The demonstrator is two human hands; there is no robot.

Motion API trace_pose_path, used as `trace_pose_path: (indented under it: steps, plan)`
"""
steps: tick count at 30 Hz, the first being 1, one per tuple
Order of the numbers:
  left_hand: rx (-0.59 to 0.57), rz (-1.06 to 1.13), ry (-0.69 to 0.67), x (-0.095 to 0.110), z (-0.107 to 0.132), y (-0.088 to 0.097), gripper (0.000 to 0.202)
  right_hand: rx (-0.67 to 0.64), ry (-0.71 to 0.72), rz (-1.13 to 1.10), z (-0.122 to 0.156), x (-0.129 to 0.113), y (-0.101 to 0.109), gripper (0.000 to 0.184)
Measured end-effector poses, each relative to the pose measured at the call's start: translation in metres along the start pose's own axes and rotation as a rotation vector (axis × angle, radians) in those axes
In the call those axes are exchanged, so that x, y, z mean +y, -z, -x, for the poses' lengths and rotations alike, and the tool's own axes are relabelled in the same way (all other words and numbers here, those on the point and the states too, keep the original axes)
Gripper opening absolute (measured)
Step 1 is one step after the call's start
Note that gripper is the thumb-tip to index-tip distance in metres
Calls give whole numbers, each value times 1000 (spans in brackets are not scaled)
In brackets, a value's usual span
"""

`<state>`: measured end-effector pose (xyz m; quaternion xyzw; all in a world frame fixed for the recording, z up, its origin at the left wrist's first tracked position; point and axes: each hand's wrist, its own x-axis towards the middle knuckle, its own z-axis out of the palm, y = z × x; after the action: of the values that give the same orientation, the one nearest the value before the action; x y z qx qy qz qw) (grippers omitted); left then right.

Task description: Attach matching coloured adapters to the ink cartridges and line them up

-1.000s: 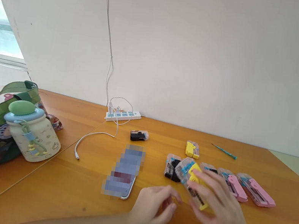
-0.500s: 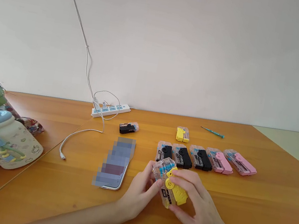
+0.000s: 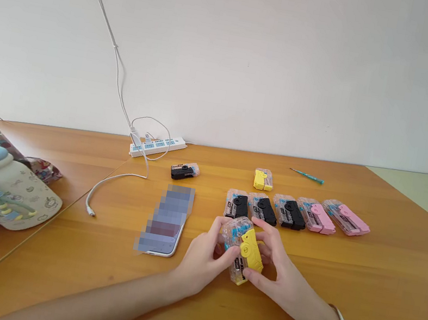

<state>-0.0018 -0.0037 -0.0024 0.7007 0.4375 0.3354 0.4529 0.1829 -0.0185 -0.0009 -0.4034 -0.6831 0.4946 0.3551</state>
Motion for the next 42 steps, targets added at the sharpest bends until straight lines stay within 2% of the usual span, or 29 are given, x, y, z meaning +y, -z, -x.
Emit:
trace_pose_path:
  steps: [3, 7, 10, 12, 15, 17, 20, 24, 29, 35, 42]
  plan:
    - [-49, -7, -1, -2, 0, -1, 43, -30, -46, -105, 1, 2, 0, 78]
    - [-106, 128, -42, -1, 0, 1, 46, -132, -20, -189, -1, 8, 9, 80]
    - [-141, 207, -56, 2, 0, 3, 44, -233, 36, -132, -6, 10, 25, 69]
    - [-167, 255, -55, 2, -1, 4, 44, -244, 56, -15, -10, 9, 37, 58]
    - [-214, 297, -50, 2, 0, 4, 44, -173, 86, 215, -13, 3, 49, 47]
    - [-202, 282, -51, 1, 0, 4, 44, -89, 135, 387, -14, -2, 52, 41]
    - [-161, 275, -61, 1, 0, 4, 43, 19, 306, 616, -13, -5, 49, 35]
    - [-159, 282, -91, 1, 1, 4, 41, 18, 574, 905, -11, -2, 46, 35]
    - [-176, 215, -67, 0, 1, 3, 42, 127, 764, 1154, -10, 1, 44, 28]
    - [-208, 260, -19, 0, -1, 4, 45, 224, 770, 1305, -10, -2, 39, 27]
    - [-263, 560, -50, 4, -5, 4, 45, 313, 624, 1162, -9, -2, 36, 31]
